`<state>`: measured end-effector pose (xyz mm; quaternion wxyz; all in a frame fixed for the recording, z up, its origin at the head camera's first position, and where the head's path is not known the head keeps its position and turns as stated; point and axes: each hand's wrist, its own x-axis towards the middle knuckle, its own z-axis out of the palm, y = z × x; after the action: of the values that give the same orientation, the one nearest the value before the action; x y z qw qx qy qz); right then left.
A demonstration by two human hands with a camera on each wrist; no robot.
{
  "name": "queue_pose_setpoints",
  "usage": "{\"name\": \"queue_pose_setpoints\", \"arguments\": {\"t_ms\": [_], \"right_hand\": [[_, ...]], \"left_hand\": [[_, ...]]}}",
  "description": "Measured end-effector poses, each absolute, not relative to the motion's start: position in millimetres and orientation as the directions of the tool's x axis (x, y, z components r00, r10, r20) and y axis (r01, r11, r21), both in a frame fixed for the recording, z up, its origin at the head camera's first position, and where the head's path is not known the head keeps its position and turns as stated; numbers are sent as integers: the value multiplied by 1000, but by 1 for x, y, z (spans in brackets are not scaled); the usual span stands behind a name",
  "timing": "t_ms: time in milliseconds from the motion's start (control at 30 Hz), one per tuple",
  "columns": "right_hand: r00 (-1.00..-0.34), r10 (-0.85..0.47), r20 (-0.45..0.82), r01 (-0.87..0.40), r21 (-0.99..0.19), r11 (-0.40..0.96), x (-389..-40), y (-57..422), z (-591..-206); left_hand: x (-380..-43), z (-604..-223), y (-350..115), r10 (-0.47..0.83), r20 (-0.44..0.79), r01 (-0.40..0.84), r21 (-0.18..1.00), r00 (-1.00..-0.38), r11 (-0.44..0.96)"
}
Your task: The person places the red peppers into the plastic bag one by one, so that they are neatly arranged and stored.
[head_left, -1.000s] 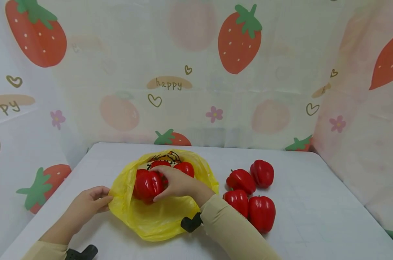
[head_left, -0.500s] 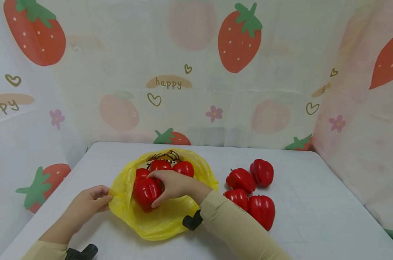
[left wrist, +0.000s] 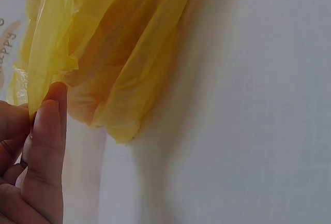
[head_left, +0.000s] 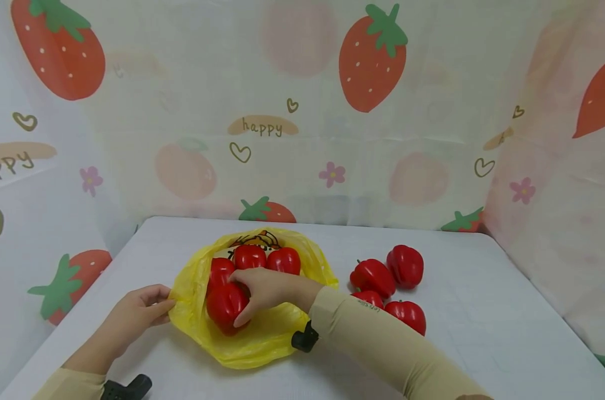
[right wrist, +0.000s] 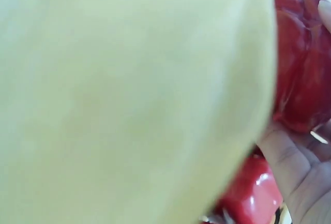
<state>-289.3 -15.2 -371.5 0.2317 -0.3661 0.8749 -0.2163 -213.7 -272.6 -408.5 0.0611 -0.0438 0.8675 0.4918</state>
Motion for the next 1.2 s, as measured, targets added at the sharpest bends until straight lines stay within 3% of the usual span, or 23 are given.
{"name": "queue_pose_setpoints", "arguments": {"t_ms": [467, 1000, 1200], "right_hand": [[-639, -715, -282, -566, -457, 686, -278, -24, -374], [-675, -699, -235, -561, -452, 694, -275, -33, -383], [-661, -712, -239, -560, -476, 679, -277, -29, -378]], "left_hand": [[-214, -409, -273, -30, -167, -158, 839, -986, 521], [-213, -408, -276, -28, -166, -155, 833, -986, 531], [-213, -406, -276, -33, -163, -154, 826, -986, 543]]}}
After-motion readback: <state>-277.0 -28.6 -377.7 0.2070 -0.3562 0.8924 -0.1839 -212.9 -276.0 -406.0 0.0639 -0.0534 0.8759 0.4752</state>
